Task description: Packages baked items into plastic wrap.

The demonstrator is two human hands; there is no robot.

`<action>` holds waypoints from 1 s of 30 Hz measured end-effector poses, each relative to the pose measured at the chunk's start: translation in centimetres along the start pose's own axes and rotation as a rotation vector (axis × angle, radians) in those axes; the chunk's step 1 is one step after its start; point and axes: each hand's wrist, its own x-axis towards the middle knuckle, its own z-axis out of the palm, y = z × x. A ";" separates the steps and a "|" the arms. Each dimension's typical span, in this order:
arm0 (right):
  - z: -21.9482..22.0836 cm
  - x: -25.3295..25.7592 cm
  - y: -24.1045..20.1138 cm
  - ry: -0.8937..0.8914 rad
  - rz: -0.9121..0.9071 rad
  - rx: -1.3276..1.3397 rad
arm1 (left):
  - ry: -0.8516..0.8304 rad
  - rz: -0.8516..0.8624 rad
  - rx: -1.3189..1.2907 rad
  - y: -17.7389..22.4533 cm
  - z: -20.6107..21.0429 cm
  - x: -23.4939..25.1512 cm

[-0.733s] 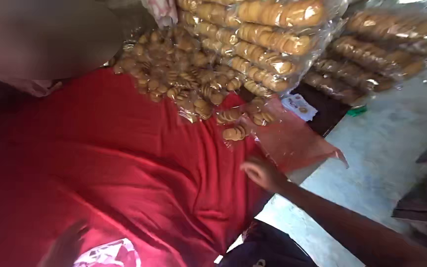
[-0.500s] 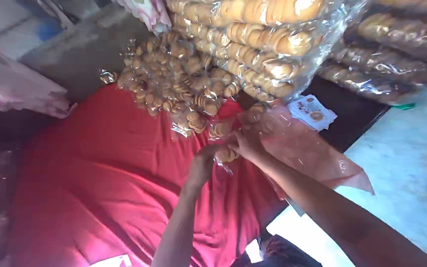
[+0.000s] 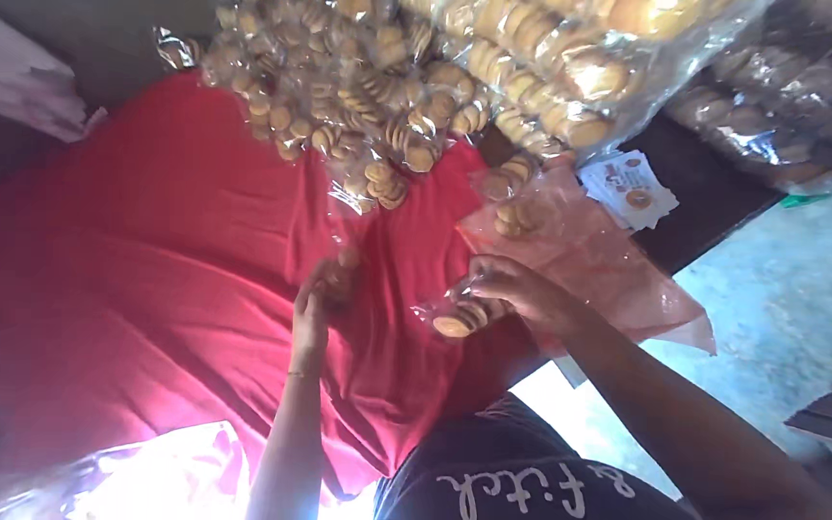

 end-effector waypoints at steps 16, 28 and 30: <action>4.7 3.6 2.0 -0.041 -0.263 -0.117 | -0.305 0.518 0.168 -0.6 8.5 -0.5; -0.2 -6.5 9.6 0.557 -0.346 -0.144 | -0.582 0.322 0.398 9.4 24.2 10.2; -0.7 -7.1 9.2 0.470 -0.370 0.014 | -0.687 0.398 0.658 9.0 28.5 13.5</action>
